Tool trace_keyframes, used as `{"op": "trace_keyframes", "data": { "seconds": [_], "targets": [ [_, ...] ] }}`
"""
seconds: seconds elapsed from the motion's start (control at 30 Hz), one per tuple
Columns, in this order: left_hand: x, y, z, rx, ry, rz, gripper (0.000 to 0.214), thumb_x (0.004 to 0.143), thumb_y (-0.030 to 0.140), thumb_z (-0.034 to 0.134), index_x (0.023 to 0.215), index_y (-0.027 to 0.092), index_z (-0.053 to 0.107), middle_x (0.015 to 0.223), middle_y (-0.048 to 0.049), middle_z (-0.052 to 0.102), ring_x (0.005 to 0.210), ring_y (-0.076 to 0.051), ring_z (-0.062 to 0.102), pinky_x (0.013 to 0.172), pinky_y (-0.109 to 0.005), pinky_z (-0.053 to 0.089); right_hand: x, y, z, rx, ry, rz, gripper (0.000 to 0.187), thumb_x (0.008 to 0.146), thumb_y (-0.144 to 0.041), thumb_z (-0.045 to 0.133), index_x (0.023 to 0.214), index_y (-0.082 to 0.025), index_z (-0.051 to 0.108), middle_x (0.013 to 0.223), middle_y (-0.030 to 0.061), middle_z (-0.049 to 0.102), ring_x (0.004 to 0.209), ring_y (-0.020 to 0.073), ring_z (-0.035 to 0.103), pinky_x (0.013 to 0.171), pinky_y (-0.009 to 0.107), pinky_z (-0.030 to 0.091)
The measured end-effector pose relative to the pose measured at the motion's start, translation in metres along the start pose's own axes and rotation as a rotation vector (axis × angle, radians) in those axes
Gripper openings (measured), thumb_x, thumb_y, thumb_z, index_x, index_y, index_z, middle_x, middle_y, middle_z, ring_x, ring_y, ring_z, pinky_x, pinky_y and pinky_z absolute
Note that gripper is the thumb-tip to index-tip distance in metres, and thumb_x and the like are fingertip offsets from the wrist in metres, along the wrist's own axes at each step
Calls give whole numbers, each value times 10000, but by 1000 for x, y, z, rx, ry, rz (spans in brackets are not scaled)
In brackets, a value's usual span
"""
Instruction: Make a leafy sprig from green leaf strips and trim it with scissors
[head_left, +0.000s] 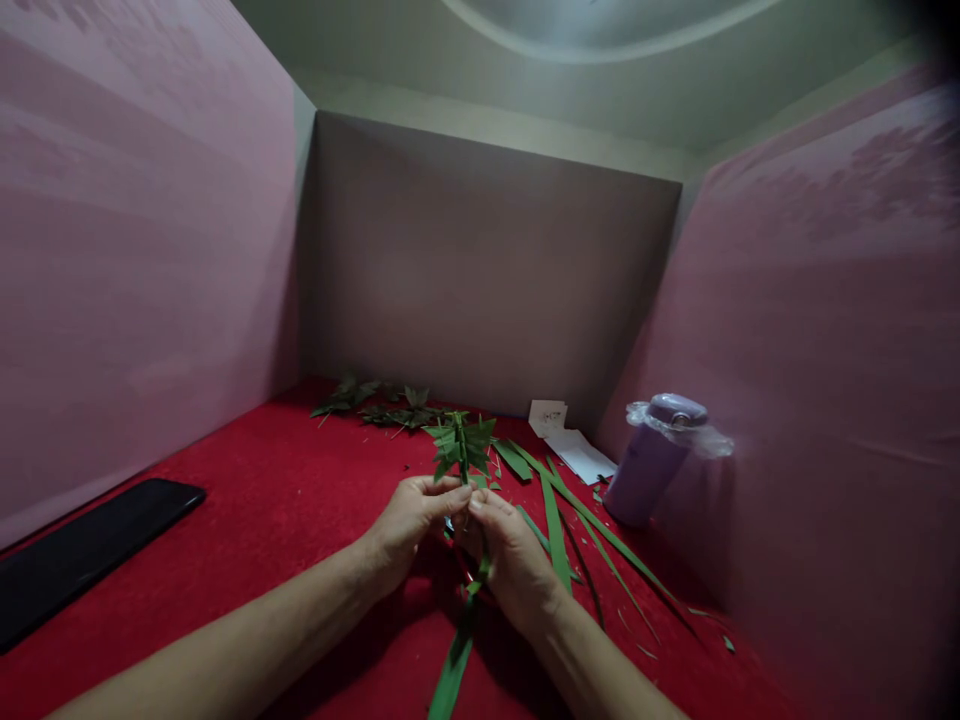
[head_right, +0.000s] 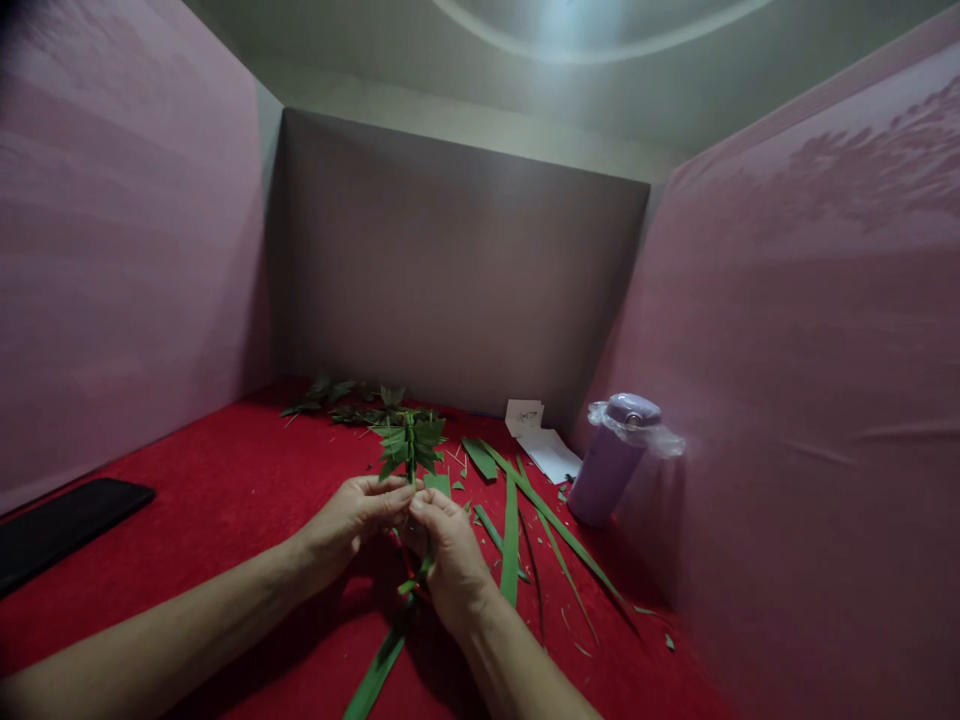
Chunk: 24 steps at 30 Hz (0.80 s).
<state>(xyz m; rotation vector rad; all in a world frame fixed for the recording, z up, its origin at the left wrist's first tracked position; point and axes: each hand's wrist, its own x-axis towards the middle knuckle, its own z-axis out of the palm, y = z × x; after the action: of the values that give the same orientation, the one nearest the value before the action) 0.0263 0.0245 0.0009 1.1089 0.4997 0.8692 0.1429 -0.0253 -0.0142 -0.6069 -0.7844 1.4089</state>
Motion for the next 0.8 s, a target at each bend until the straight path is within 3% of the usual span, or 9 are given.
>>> {"op": "trace_keyframes", "data": {
  "seconds": [0.23, 0.43, 0.57, 0.8],
  "targets": [
    [3, 1, -2, -8, 17, 55, 198, 659, 285, 716, 682, 95, 669, 587, -30, 618, 517, -90, 531, 545, -203, 419, -2, -1, -3, 58, -7, 13, 26, 753, -168, 622, 756, -161, 598, 704, -14, 606, 665, 89, 547, 672, 201, 406],
    [2, 13, 0, -39, 163, 58, 213, 671, 296, 699, 740, 100, 653, 763, -82, 675, 563, -127, 585, 499, -223, 451, -3, 0, 1, -5, -38, 64, 70, 718, -177, 630, 684, -163, 570, 662, -4, 610, 620, 98, 533, 635, 200, 403],
    [3, 15, 0, -43, 192, 47, 183, 643, 249, 716, 687, 87, 643, 687, -79, 677, 494, -118, 569, 440, -215, 437, -2, 0, 1, -63, -38, 106, 97, 679, -171, 654, 642, -135, 572, 638, 23, 628, 583, 98, 534, 597, 193, 401],
    [5, 13, -4, -58, 252, 90, 166, 625, 229, 731, 646, 110, 617, 604, -24, 653, 513, -98, 568, 493, -196, 440, -2, 1, 0, -100, -28, 120, 133, 711, -227, 645, 708, -142, 543, 707, 52, 649, 526, 109, 546, 514, 230, 437]
  ]
}}
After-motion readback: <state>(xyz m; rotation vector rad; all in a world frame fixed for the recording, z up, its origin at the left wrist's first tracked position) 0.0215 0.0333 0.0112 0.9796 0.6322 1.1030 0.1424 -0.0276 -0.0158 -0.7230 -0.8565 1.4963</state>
